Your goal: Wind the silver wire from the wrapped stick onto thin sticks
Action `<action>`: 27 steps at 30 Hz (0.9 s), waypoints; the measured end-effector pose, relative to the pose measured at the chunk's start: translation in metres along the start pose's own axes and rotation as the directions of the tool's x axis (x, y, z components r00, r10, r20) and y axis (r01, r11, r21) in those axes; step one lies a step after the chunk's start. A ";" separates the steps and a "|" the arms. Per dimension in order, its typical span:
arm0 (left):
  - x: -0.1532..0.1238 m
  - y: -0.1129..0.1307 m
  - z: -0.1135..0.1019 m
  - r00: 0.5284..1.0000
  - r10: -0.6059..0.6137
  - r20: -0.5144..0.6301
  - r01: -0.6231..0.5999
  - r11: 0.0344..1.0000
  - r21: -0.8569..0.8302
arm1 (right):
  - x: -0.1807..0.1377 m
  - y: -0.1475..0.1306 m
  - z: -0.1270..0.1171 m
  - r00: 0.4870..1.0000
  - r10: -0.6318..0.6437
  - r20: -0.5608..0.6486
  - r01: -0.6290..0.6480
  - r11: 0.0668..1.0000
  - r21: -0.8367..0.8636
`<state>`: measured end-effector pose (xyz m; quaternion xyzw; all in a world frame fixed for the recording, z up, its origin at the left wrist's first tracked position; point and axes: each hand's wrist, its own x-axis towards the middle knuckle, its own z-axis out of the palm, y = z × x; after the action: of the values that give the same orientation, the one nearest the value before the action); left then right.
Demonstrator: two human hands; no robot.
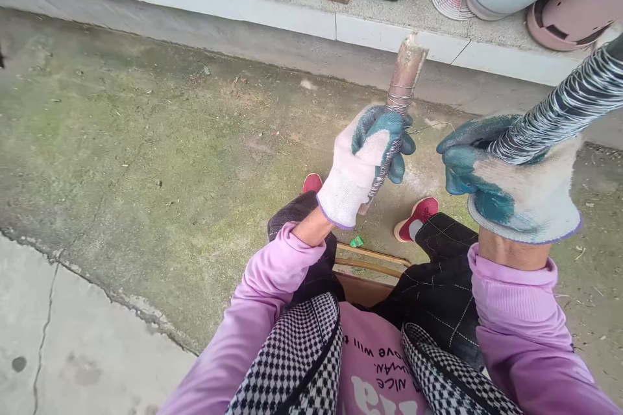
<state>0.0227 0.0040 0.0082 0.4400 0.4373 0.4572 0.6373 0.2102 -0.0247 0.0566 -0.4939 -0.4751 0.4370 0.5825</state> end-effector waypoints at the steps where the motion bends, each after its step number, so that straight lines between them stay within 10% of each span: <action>1: -0.001 0.002 0.000 1.000 -0.015 -0.017 0.016 1.000 0.016 | 0.000 0.000 -0.001 1.000 0.008 0.008 -0.008 1.000 -0.002; 27: -0.001 -0.028 -0.007 0.981 0.184 0.052 -0.186 0.982 0.028 | 0.004 0.009 0.019 0.976 -0.035 -0.216 0.006 0.991 -0.134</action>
<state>0.0212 -0.0014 -0.0201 0.5002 0.3859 0.4964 0.5954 0.1914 -0.0165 0.0497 -0.5715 -0.4416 0.3415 0.6014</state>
